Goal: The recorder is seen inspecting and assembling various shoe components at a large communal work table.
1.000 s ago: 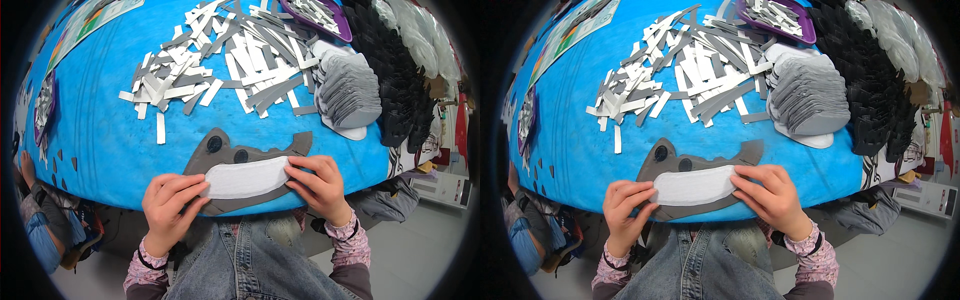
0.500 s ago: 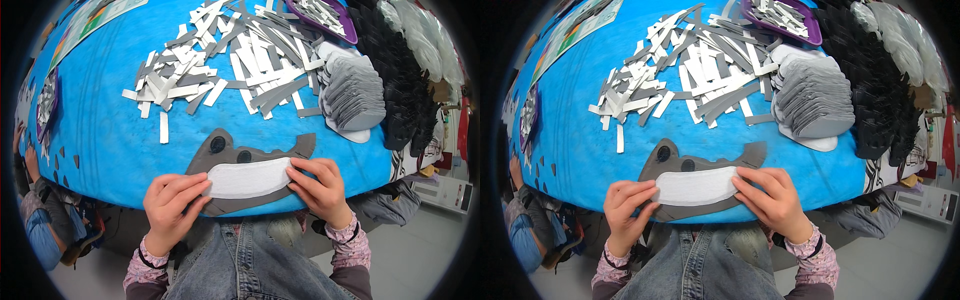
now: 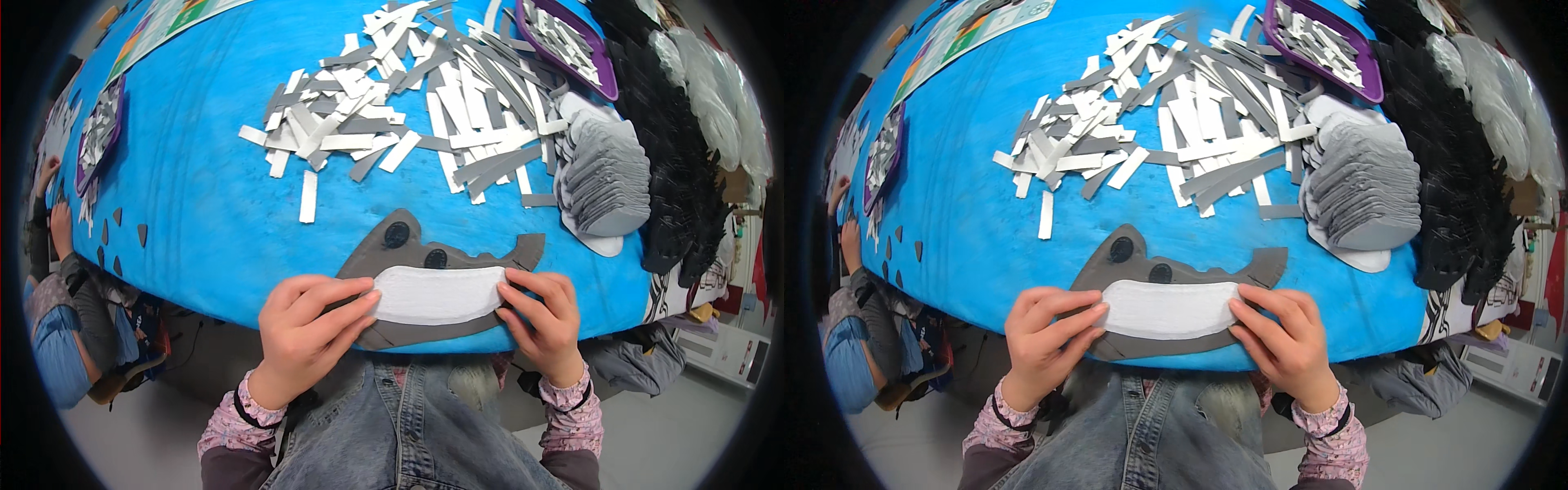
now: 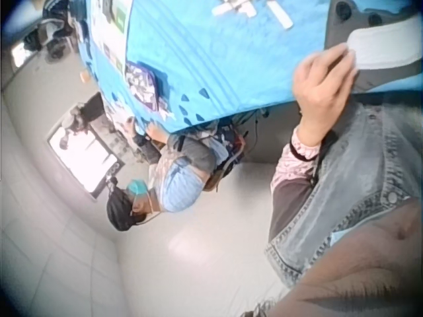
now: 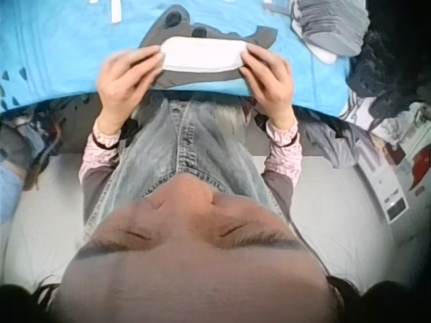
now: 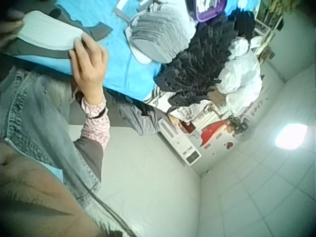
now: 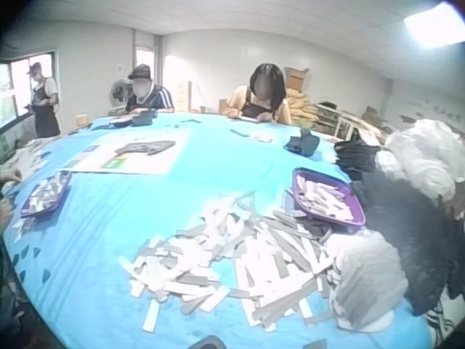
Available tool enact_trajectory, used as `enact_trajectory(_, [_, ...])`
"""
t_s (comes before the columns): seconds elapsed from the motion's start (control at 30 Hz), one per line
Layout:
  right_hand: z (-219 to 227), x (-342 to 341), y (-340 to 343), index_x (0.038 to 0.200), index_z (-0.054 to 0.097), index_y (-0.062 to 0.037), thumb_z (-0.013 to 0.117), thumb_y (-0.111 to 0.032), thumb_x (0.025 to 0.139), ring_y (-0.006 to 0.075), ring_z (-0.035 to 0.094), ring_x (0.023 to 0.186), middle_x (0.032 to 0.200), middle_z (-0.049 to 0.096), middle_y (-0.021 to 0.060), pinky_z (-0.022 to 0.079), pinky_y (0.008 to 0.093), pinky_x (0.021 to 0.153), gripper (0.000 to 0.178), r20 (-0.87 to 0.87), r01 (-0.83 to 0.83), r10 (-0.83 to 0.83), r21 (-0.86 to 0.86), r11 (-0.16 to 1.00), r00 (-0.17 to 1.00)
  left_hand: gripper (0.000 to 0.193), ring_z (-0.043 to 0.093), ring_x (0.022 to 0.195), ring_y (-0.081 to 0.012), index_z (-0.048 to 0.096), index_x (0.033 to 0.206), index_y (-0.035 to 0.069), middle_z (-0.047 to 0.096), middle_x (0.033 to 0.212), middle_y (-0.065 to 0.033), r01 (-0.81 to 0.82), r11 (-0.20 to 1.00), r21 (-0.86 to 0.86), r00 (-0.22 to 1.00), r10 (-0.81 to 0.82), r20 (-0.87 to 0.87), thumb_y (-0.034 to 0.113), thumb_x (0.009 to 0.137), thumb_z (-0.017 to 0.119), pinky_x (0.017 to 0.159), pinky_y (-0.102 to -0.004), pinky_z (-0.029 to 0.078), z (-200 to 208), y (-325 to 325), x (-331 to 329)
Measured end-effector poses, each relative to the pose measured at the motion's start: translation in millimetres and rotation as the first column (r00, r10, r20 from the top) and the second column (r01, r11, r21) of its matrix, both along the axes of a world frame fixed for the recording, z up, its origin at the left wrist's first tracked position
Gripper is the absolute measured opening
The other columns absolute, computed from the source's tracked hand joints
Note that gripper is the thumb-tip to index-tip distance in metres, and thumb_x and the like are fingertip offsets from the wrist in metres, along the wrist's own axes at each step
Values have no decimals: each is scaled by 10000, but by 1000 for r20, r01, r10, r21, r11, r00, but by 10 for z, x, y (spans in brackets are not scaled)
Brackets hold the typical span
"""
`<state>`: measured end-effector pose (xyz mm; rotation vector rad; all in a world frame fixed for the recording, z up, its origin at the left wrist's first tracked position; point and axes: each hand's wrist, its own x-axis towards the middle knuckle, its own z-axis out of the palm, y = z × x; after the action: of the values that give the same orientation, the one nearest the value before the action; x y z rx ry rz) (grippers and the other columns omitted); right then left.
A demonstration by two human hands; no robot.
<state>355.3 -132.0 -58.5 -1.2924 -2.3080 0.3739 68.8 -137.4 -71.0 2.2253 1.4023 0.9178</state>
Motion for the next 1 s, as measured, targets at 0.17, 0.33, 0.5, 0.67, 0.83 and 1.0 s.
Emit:
enact_trajectory(0.17, [-7, -6, -10, 1001, 644, -64, 731, -44, 642, 237, 540, 869, 1069, 594, 64, 445, 327, 749, 370, -2, 6, -6, 7, 1000, 1000, 341, 564, 800, -174, 690, 936, 118, 652, 979, 9, 0, 1000, 6, 1000, 0, 22, 65, 602, 742, 697, -289, 459, -28, 4, 7])
enact_trajectory(0.33, [-15, 0, -8, 998, 641, -62, 736, -51, 637, 234, 542, 866, 1068, 595, 66, 445, 327, 743, 374, 2, 10, -10, 21, 1000, 1000, 326, 575, 808, -170, 688, 919, 107, 656, 968, 6, -20, 1000, 21, 1000, 20, -4, 62, 601, 744, 686, -286, 451, 11, -11, 24])
enact_trajectory(0.5, [-22, 5, -20, 995, 634, -54, 747, -66, 630, 238, 549, 875, 1063, 595, 76, 449, 331, 749, 382, 7, 14, -14, 34, 999, 1000, 262, 585, 822, -157, 685, 886, 131, 655, 957, 27, -43, 999, -20, 999, 43, 25, 90, 633, 739, 685, -281, 444, 5, -13, 27])
enact_trajectory(0.67, [-22, 5, -32, 991, 631, -52, 766, -98, 618, 247, 551, 879, 1055, 594, 80, 449, 334, 751, 399, 11, 31, -31, 28, 999, 999, 223, 590, 829, -149, 684, 882, 154, 654, 946, 47, -29, 1000, 12, 999, 29, 15, 114, 667, 730, 684, -277, 441, -26, -21, 24])
enact_trajectory(0.83, [-22, 3, -34, 986, 632, -54, 778, -120, 609, 247, 551, 879, 1050, 595, 80, 449, 334, 750, 409, 15, 33, -33, 32, 999, 999, 252, 581, 836, -143, 685, 889, 152, 645, 957, 50, -34, 998, 50, 999, 35, -18, 142, 645, 745, 680, -277, 440, -30, -33, 39])
enact_trajectory(1.0, [-15, -19, -35, 971, 641, -56, 777, -115, 609, 243, 551, 880, 1044, 595, 75, 448, 334, 746, 391, 13, 52, -52, 37, 998, 999, 367, 560, 797, -164, 677, 945, 146, 630, 936, 30, -85, 995, 59, 993, 89, -75, 160, 591, 773, 682, -294, 439, 22, -49, 133])
